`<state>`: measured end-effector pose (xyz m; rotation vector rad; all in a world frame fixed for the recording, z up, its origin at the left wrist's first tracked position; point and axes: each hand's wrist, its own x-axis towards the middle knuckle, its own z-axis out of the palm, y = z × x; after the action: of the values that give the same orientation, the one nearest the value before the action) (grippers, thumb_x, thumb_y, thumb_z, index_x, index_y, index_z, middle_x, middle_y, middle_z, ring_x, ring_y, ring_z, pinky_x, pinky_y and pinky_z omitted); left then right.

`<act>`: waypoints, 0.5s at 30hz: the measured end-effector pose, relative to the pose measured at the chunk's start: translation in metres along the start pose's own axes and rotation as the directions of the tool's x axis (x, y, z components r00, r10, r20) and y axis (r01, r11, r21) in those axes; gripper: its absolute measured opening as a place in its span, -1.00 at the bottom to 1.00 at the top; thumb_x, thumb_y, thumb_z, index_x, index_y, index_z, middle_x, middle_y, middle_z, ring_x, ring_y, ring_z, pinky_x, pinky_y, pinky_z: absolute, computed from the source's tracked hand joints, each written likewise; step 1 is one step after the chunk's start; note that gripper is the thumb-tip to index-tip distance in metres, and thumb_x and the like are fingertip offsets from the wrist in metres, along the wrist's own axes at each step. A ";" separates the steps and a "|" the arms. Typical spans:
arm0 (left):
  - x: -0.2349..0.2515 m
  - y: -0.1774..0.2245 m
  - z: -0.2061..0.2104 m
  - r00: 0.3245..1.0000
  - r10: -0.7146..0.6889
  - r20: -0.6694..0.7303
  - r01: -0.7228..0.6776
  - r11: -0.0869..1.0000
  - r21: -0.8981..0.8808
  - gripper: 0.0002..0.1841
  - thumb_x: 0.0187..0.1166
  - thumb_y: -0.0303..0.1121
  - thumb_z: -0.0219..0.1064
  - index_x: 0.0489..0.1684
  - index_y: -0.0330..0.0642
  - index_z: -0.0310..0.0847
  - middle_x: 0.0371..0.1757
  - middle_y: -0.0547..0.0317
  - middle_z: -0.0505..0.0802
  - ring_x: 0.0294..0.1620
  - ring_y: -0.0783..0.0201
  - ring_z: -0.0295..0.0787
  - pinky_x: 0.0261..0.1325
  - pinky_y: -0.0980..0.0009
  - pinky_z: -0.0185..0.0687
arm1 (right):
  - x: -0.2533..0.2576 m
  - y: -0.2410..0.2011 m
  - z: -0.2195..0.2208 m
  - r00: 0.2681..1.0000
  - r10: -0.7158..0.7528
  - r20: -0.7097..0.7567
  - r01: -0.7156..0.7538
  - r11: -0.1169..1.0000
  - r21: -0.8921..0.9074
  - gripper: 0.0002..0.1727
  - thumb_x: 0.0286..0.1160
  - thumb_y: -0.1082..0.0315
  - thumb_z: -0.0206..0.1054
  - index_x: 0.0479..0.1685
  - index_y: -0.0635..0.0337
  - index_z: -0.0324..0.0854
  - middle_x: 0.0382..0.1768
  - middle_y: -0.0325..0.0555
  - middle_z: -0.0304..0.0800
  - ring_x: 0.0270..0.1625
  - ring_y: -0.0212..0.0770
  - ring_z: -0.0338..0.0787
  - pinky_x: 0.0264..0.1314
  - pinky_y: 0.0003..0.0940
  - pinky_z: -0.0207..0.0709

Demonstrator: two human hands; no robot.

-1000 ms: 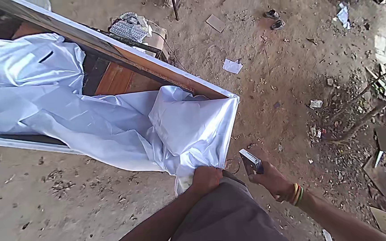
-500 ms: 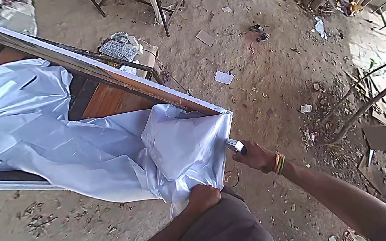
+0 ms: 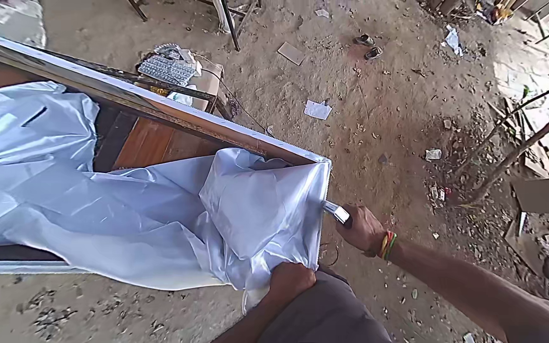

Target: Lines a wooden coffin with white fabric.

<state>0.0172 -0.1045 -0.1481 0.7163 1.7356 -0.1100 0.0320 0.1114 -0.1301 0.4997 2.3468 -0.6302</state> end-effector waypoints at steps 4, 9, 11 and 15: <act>0.001 -0.006 0.003 0.998 0.063 -0.027 -0.062 0.998 0.032 -0.47 0.89 -0.10 -0.17 0.12 -0.36 0.65 0.12 -0.35 0.83 0.23 -0.34 0.77 0.12 -0.33 0.60 | -0.042 0.019 0.045 0.995 0.091 -0.032 -0.082 0.973 0.217 -0.47 0.38 -0.09 0.42 0.02 0.23 0.75 -0.25 0.09 0.85 -0.12 0.06 0.87 0.03 0.15 0.68; 0.007 -0.007 0.007 0.994 0.107 -0.033 -0.104 0.991 0.080 -0.50 0.87 -0.09 -0.11 0.02 -0.33 0.66 0.07 -0.33 0.84 0.19 -0.35 0.79 0.06 -0.34 0.60 | -0.062 0.025 0.059 0.939 0.152 0.308 -0.328 0.664 0.672 -0.63 0.31 0.35 0.58 0.07 0.26 0.64 -0.22 -0.04 0.84 -0.20 -0.17 0.85 -0.04 -0.13 0.73; 0.005 -0.005 0.009 0.995 0.091 -0.048 -0.086 0.992 0.090 -0.51 0.85 -0.09 -0.09 0.01 -0.31 0.68 0.06 -0.31 0.85 0.18 -0.33 0.79 0.06 -0.34 0.61 | -0.057 0.023 0.044 0.947 0.080 0.312 -0.283 0.671 0.685 -0.63 0.34 0.40 0.54 0.11 0.25 0.61 -0.19 -0.07 0.82 -0.18 -0.19 0.85 -0.03 -0.16 0.75; 0.001 -0.003 0.013 0.994 0.075 -0.085 -0.067 0.994 0.086 -0.54 0.83 -0.11 -0.08 0.05 -0.26 0.70 0.09 -0.28 0.86 0.19 -0.32 0.80 0.08 -0.34 0.62 | -0.035 0.010 0.000 0.978 0.060 0.199 -0.161 0.821 0.547 -0.54 0.44 0.18 0.52 0.22 0.23 0.59 -0.20 -0.01 0.79 -0.22 -0.13 0.83 -0.06 -0.07 0.72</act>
<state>0.0260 -0.1122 -0.1541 0.8546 1.7956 -0.1036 0.0624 0.1126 -0.1095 0.7986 1.9238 -1.2690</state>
